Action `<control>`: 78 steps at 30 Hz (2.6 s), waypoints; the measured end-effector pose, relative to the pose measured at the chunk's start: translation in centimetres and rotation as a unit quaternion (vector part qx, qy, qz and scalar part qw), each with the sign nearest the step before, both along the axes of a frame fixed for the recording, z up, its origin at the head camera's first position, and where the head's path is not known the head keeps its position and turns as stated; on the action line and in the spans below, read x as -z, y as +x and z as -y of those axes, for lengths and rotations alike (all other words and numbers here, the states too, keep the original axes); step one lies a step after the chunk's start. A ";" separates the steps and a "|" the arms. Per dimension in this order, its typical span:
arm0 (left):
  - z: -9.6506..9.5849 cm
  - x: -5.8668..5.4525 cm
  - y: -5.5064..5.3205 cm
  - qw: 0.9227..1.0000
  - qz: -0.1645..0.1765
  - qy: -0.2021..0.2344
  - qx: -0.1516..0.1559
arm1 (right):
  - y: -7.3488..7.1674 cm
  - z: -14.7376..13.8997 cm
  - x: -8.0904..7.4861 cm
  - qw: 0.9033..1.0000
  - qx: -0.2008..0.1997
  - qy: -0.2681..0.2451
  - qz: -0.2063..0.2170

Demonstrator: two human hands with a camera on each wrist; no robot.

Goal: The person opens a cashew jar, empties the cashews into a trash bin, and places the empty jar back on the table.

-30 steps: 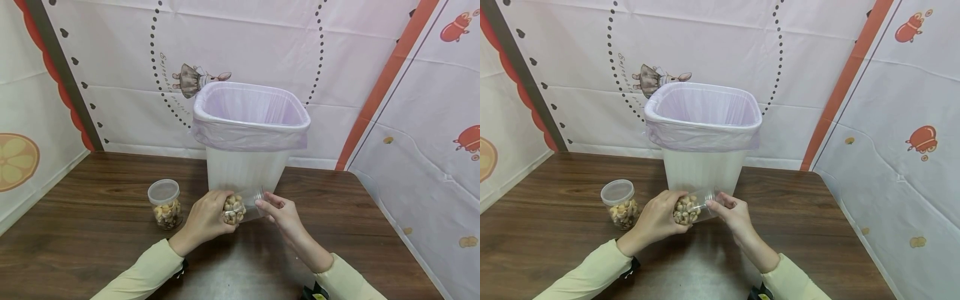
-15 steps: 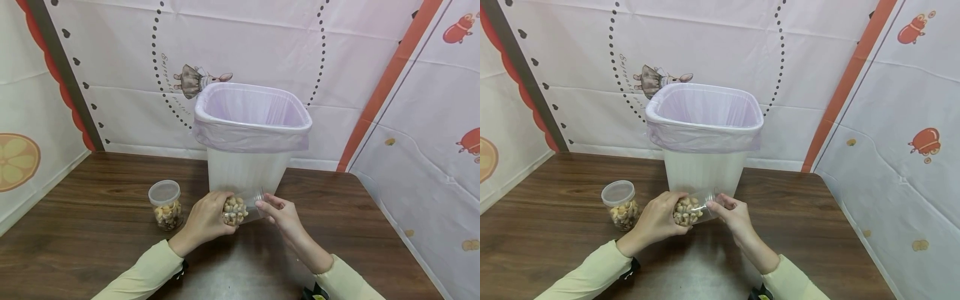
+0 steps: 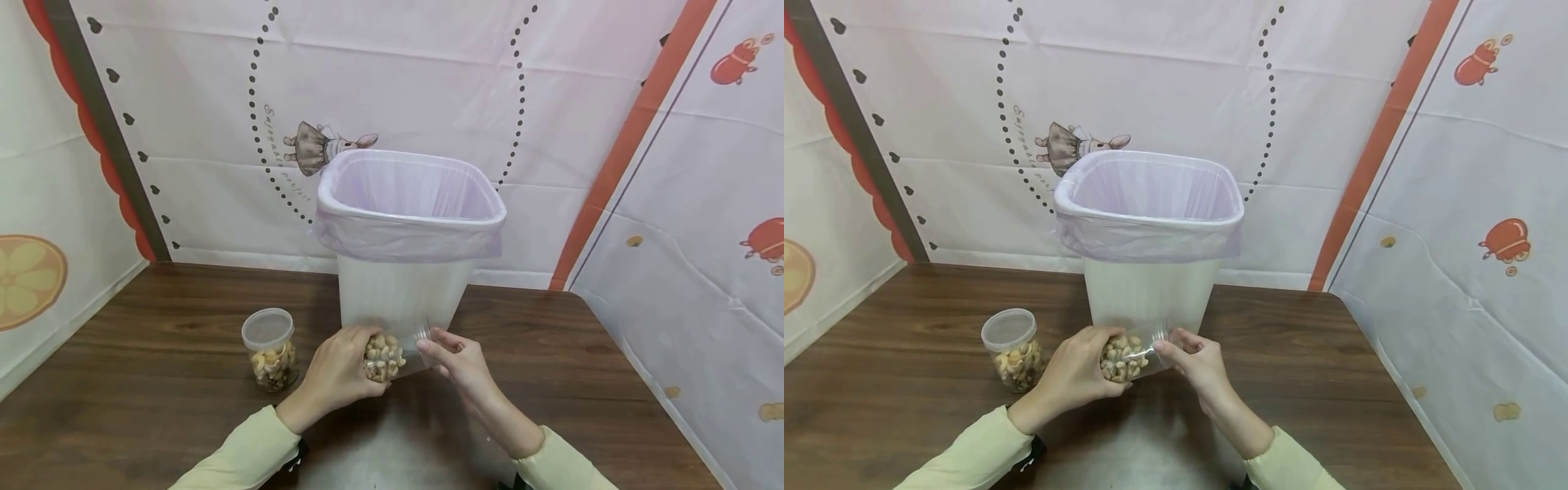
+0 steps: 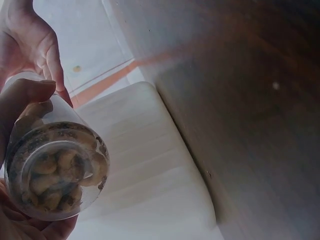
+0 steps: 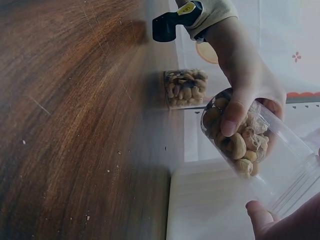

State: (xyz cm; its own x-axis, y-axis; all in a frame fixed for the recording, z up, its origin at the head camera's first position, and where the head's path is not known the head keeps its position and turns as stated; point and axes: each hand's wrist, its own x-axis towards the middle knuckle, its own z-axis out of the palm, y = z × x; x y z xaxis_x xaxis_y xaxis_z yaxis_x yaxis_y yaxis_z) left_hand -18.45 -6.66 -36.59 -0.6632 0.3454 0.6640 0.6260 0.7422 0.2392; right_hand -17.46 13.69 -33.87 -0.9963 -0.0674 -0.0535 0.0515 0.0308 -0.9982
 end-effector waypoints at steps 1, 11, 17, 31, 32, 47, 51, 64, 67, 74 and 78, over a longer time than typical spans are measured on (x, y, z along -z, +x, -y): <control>0.0 0.0 0.0 1.000 0.001 0.002 0.000 | 0.0 0.0 0.0 1.000 0.000 -0.002 -0.001; -0.2 0.1 0.2 1.000 0.004 0.003 0.002 | 0.4 -0.2 0.0 1.000 0.002 0.003 -0.006; -0.1 0.1 0.5 1.000 0.005 0.004 -0.006 | 0.4 0.0 0.1 1.000 -0.003 -0.007 -0.011; 0.1 -0.1 1.1 0.998 0.050 0.025 0.001 | 0.8 0.1 -0.3 0.998 -0.031 -0.037 -0.043; 0.2 -0.1 1.1 0.998 0.050 0.025 0.002 | 0.8 0.1 -0.3 0.998 -0.030 -0.035 -0.044; 0.4 -0.1 0.9 0.998 0.048 0.028 0.013 | 1.1 0.2 0.1 0.997 -0.019 0.000 -0.070; 0.4 -0.1 0.9 0.998 0.049 0.031 0.014 | 1.1 0.2 0.1 0.997 -0.022 0.000 -0.074; 0.8 -0.4 0.9 0.990 0.117 0.062 0.052 | 1.0 0.1 -0.6 0.992 -0.040 0.005 -0.116; 0.9 -0.4 0.9 0.990 0.119 0.059 0.053 | 1.0 0.1 -0.6 0.993 -0.040 0.006 -0.115; 0.7 -0.4 1.1 0.991 0.117 0.057 0.034 | 0.9 -0.1 -0.4 0.992 -0.055 0.010 -0.112; 0.5 -0.4 1.2 0.995 0.085 0.043 0.004 | 0.8 -0.2 -0.3 0.993 -0.056 0.013 -0.104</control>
State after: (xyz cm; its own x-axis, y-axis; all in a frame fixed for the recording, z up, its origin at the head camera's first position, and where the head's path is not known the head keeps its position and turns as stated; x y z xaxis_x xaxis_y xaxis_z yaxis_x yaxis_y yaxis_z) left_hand -17.22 -7.19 -36.23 -0.7658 0.2984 0.5696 0.5773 0.7092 0.4046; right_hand -16.67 13.93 -33.59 -0.9722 -0.1792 0.1505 -0.1617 0.0500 -0.9856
